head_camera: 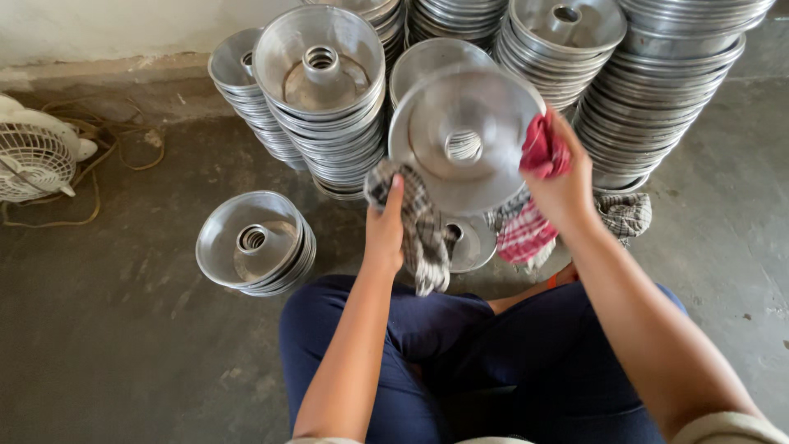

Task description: The person sits on the floor and wipes the inside and outside of metal funnel-shaped parts using a cloth. They handle the parts one by one, rotating them to clean all surfaces, and place them back into a stack.

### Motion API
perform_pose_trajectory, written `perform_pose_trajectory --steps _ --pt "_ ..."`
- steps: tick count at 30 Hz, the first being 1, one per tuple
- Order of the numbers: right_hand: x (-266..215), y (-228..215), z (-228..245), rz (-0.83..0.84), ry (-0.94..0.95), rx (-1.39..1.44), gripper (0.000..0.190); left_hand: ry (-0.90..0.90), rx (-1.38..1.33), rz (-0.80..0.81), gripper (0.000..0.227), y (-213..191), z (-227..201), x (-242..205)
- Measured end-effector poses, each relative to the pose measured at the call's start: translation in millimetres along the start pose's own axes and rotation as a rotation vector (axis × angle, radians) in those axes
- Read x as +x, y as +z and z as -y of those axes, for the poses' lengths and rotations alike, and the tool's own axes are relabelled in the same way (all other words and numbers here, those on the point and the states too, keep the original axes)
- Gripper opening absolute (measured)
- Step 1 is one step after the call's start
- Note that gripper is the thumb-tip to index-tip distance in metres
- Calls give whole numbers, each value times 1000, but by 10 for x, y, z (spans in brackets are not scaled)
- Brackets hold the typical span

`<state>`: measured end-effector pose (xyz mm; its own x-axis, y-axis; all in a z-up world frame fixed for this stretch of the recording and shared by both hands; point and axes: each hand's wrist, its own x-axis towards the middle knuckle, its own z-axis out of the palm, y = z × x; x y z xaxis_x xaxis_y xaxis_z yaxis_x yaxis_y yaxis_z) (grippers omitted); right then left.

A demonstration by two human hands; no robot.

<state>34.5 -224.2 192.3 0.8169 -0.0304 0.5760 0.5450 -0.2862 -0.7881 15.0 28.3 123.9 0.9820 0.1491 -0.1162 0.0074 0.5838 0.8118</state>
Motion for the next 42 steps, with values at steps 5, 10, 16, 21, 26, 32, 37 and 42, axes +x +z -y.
perform_pose_trajectory --steps 5,10,16,21,26,32,37,42 --pt "-424 138 -32 -15 51 -63 78 -264 84 -150 63 -363 325 2" --pt "-664 186 -80 13 -188 -194 81 -326 36 -206 65 -571 560 131" --pt "-864 205 -125 30 -269 -386 83 -301 53 -377 61 -713 617 207" --pt "-978 200 -204 36 -363 -487 83 -275 78 -555 67 -801 588 230" --pt "-1048 247 -283 31 -417 -571 73 -153 -51 -488 56 -898 597 238" --pt "-1100 225 -295 22 -481 -603 67 -193 -7 -495 59 -964 706 295" --pt "-1073 202 -304 43 -438 -619 70 -195 90 -459 66 -1054 822 350" --pt "-1142 184 -340 -43 -347 -553 73 35 251 -388 62 -1045 832 316"
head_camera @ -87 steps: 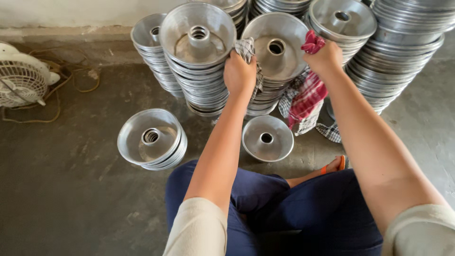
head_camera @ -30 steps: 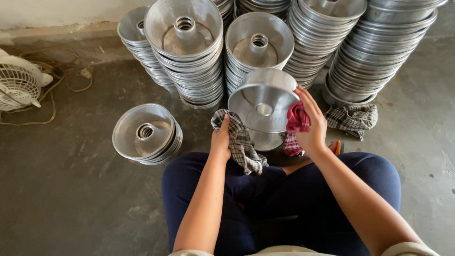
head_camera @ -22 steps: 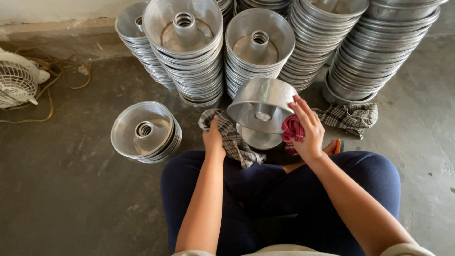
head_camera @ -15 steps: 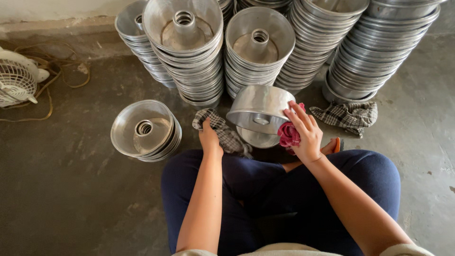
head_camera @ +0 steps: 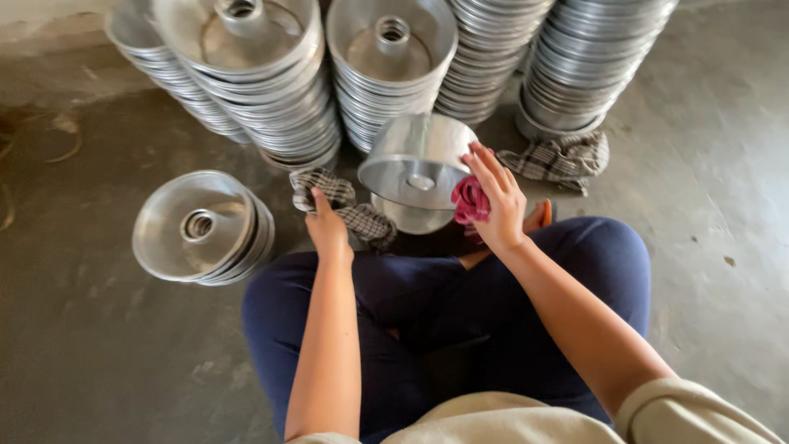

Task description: The person sits on the floor and wipes the inside and outside of metal funnel-shaped parts using a cloth. They handle the parts one by one, rotating them to clean all surfaces, and place them back into a stack.

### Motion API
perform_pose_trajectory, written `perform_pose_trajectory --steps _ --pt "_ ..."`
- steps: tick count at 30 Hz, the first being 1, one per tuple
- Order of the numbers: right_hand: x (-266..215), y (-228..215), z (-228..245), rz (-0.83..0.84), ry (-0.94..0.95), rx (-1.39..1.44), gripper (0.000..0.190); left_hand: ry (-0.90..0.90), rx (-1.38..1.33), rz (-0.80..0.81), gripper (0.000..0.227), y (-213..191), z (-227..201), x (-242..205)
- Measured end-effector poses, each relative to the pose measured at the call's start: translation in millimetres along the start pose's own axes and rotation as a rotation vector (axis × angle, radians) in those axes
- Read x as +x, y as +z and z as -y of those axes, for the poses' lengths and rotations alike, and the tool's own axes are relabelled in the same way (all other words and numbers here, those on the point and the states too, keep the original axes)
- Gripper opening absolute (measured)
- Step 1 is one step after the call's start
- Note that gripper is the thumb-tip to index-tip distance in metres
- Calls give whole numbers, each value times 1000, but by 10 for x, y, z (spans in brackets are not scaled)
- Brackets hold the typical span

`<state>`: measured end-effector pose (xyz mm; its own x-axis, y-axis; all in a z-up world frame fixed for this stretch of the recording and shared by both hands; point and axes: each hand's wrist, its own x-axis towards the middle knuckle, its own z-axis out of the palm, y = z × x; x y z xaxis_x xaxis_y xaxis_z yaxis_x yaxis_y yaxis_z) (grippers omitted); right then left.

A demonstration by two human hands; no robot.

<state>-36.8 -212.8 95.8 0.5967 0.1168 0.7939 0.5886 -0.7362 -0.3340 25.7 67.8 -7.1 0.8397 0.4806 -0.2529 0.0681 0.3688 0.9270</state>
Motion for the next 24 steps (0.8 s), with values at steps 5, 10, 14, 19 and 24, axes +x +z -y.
perform_pose_trajectory --steps 5,10,14,19,24 --pt "-176 65 -197 -99 388 388 75 -227 -375 182 63 41 -325 -227" --pt "-237 149 -502 -181 503 571 72 -237 -941 780 86 -57 -722 -438" --pt "-151 82 -603 -133 920 870 55 -377 -1168 625 73 -72 -582 -522" --pt "-55 -58 -569 -30 1078 954 24 -398 -1109 663 57 -92 -100 -405" --pt "-24 -71 -484 1 1106 964 20 -605 -1484 1644 66 -42 -132 -282"
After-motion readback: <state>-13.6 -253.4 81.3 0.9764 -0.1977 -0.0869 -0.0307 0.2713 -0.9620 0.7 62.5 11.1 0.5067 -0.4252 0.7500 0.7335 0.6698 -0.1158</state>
